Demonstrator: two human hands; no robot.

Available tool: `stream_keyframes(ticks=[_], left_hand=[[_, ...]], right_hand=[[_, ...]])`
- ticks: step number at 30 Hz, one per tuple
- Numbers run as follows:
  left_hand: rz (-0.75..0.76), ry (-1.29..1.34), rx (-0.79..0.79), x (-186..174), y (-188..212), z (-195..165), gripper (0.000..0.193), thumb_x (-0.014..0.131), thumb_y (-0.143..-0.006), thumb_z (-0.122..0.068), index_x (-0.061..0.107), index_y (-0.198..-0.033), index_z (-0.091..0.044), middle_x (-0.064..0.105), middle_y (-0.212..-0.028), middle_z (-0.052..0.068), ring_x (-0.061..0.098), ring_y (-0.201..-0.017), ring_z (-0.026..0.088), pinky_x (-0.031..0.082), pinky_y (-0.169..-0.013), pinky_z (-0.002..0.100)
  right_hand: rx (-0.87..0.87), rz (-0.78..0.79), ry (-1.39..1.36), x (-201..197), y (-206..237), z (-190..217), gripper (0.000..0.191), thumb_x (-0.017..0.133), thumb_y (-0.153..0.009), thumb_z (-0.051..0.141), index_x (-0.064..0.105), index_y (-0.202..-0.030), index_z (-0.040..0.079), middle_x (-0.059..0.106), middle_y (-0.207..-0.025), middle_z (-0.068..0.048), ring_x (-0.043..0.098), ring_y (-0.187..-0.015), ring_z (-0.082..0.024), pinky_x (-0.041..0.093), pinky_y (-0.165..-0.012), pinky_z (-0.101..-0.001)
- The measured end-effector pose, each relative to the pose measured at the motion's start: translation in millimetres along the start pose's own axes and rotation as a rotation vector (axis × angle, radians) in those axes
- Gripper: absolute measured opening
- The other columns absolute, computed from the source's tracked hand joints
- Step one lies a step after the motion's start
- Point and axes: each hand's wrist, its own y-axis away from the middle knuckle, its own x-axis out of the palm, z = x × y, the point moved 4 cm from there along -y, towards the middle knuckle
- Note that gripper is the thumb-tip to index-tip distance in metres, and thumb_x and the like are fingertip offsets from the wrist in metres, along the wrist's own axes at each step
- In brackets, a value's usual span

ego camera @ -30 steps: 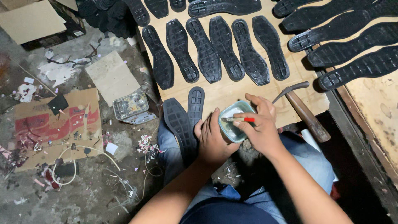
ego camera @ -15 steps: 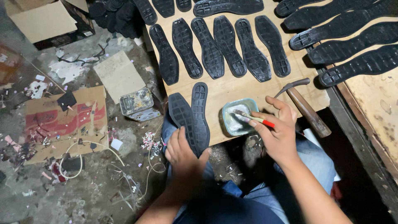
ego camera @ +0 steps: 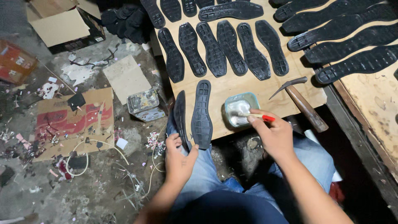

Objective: The person applies a white adhesive to the bottom of black shoe soles using a brush. They repeatedly dip the brush into a small container and spread the glue across the sole surface, then place the treated soles on a wooden table.

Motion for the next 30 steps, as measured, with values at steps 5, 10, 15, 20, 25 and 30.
stream_keyframes(ticks=[5,10,15,20,25,30], left_hand=[[-0.027,0.213,-0.158,-61,0,-32,0.062,0.08,-0.08,-0.014,0.052,-0.133,-0.001,0.073,-0.111,0.019,0.069,-0.097,0.024,0.056,-0.089,0.034],[0.011,0.499,0.304,-133,4,-82,0.081,0.081,-0.082,-0.009,0.028,-0.142,-0.003,0.061,-0.129,0.018,0.067,-0.109,0.019,0.057,-0.095,0.033],[0.038,1.242,-0.058,-120,9,-63,0.06,0.067,-0.102,-0.042,0.045,-0.144,-0.005,0.065,-0.116,0.017,0.061,-0.098,0.023,0.053,-0.084,0.035],[0.412,1.716,-0.465,-38,34,-49,0.07,0.046,-0.107,-0.062,0.044,-0.136,0.002,0.056,-0.137,0.021,0.056,-0.124,0.033,0.048,-0.105,0.052],[0.766,1.923,-0.6,-22,58,-61,0.07,0.039,-0.105,-0.045,0.027,-0.159,-0.002,0.035,-0.164,0.011,0.045,-0.14,0.035,0.041,-0.113,0.058],[0.733,1.764,-0.51,-22,51,-79,0.066,0.044,-0.105,-0.031,0.018,-0.165,-0.021,0.031,-0.164,0.008,0.036,-0.147,0.035,0.036,-0.114,0.068]], right_hand=[[0.314,-0.106,-0.628,-2,-4,-25,0.033,0.061,-0.103,0.024,0.067,-0.118,-0.005,0.075,-0.101,-0.018,0.073,-0.086,-0.022,0.059,-0.073,-0.0321],[0.602,-0.002,-0.764,-2,-2,-50,0.041,0.054,-0.105,0.034,0.063,-0.109,-0.005,0.075,-0.093,-0.018,0.073,-0.08,-0.027,0.058,-0.066,-0.0345],[0.506,0.08,-1.12,0,-3,-44,0.05,0.049,-0.114,0.042,0.061,-0.112,-0.007,0.069,-0.097,-0.021,0.074,-0.085,-0.029,0.061,-0.072,-0.0365],[0.516,-0.009,-0.911,1,-2,-35,0.038,0.047,-0.107,0.037,0.059,-0.114,0.002,0.074,-0.096,-0.016,0.075,-0.085,-0.026,0.06,-0.073,-0.038],[0.71,0.248,-1.052,12,19,-30,0.034,0.049,-0.107,0.035,0.062,-0.115,0.004,0.074,-0.09,-0.016,0.074,-0.079,-0.027,0.059,-0.068,-0.0377],[0.351,0.12,-1.116,-14,34,9,0.024,0.059,-0.108,0.021,0.061,-0.121,0.001,0.071,-0.095,-0.018,0.074,-0.085,-0.029,0.061,-0.075,-0.0416]])
